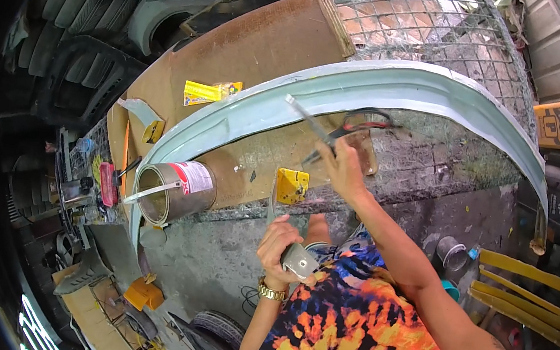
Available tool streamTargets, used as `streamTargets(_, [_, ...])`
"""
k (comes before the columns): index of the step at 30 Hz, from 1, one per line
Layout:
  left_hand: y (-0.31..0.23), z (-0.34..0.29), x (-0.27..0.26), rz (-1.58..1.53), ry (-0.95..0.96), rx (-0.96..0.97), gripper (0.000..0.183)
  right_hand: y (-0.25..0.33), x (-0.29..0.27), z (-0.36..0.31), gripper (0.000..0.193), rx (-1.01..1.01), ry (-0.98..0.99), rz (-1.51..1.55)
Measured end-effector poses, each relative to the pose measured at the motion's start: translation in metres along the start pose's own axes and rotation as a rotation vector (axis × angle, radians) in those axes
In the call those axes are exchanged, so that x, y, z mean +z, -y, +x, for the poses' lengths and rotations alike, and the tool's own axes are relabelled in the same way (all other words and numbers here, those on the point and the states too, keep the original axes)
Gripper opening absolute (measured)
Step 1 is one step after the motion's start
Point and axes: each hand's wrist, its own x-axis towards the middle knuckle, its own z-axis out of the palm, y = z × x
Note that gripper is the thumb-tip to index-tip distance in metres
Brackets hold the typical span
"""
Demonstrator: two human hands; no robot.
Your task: Applying filler putty and sanding a car trim component for repair.
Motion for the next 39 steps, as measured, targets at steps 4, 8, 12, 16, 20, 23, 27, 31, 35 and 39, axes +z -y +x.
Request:
streamTargets(4, [-0.005, 0.004, 0.006, -0.006, 0.056, -0.006, 0.08, -0.059, 0.03, -0.026, 0.025, -0.443, -0.109, -0.262])
streamTargets(8, [0.001, 0.0, 0.001, -0.003, -0.002, -0.003, 0.079, -0.031, 0.011, -0.011, 0.022, -0.185, -0.028, -0.162])
streamTargets(12, [-0.006, 0.002, 0.003, 0.002, 0.034, -0.015, 0.078, -0.021, 0.009, -0.016, 0.024, -0.288, -0.259, -0.074])
streamTargets(16, [0.003, 0.001, 0.004, 0.011, 0.043, -0.023, 0.078, -0.064, 0.027, -0.008, 0.029, -0.135, -0.067, -0.03])
streamTargets(20, [0.0, 0.003, 0.0, 0.022, 0.001, -0.019, 0.078, -0.015, 0.006, -0.008, 0.029, 0.064, -0.141, 0.098])
streamTargets(23, [-0.007, -0.001, 0.002, -0.015, 0.039, -0.016, 0.078, -0.081, 0.03, -0.022, 0.03, -0.154, -0.102, -0.098])
streamTargets(27, [-0.002, 0.005, 0.001, 0.005, 0.022, -0.002, 0.079, -0.043, 0.015, -0.01, 0.029, -0.113, -0.109, 0.01])
streamTargets(31, [-0.001, 0.007, 0.004, -0.001, 0.038, -0.001, 0.08, -0.059, 0.02, -0.009, 0.026, -0.197, -0.086, -0.256])
streamTargets(35, [-0.002, 0.0, -0.001, 0.007, 0.019, -0.028, 0.08, -0.027, 0.012, -0.005, 0.022, -0.123, -0.145, 0.074])
streamTargets(39, [-0.004, 0.008, 0.004, -0.006, 0.04, -0.01, 0.08, -0.058, 0.012, -0.005, 0.023, -0.233, -0.109, -0.151])
